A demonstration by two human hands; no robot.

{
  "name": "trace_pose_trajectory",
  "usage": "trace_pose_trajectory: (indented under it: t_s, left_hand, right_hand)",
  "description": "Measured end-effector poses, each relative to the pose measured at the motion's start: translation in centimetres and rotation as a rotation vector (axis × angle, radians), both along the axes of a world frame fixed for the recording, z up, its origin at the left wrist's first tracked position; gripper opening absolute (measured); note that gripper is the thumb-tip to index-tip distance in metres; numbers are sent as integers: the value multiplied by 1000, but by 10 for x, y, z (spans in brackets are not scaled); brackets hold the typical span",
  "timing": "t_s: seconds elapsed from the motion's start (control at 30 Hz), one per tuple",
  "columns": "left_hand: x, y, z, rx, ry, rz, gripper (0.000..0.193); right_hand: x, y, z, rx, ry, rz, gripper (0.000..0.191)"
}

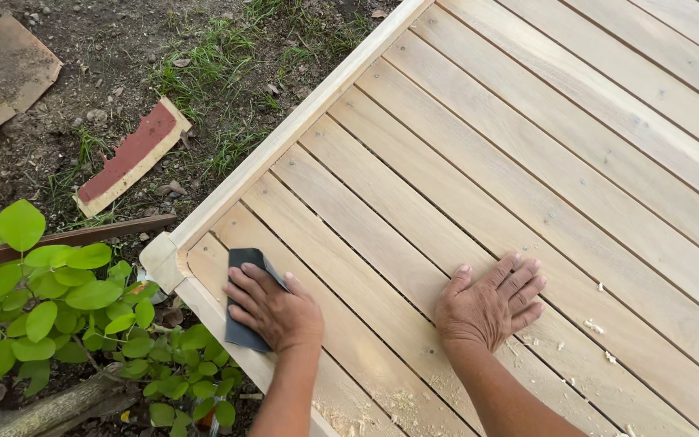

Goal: The person sands a large slatted wooden panel outdoors, rubbing sandpaper by hand along the wood slats and edges. They work around the panel, sanding the frame corners and surface boards, and brush wood shavings aside as they cover different sections.

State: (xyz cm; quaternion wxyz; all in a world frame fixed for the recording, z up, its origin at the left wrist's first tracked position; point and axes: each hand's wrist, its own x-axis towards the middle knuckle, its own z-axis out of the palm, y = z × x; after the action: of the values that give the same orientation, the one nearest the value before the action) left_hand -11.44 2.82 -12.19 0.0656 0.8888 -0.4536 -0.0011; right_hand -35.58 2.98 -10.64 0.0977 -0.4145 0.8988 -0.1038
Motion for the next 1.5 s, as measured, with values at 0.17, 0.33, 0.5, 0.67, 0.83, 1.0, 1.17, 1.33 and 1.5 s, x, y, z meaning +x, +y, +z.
trace_pose_trajectory:
  t_s: [0.17,0.33,0.5,0.67,0.83,1.0,1.17,1.33,1.5]
  left_hand:
    - [27,-26,-8,-54,-13,67,76]
    - [-54,53,3,10,5,42,81]
    - [-36,22,9,31,40,58,80]
    - [39,-52,3,-25,98,86,73]
    - [-21,5,9,-74,-20,-10,70]
    - [-63,60,13,-46,-12,-167,69]
    - [11,-5,-2,-52,-38,-129,66]
    - [24,-21,6,-59,-19,-106,65]
    - [-56,57,22,-71,25,-165,68]
  right_hand:
    - [-1,1,1,18,-2,-16,86]
    - [0,0,5,-23,-14,-11,86]
    - [-1,-1,6,12,-3,-7,86]
    - [-5,-4,6,-8,3,3,85]
    - [-2,-2,9,-5,-24,-2,87]
    - [-2,-2,12,-22,-19,-3,85]
    - [-3,-2,10,-14,-23,-5,87]
    - [-3,-4,12,23,-32,-15,86]
    - [-4,-5,14,40,-32,-8,87]
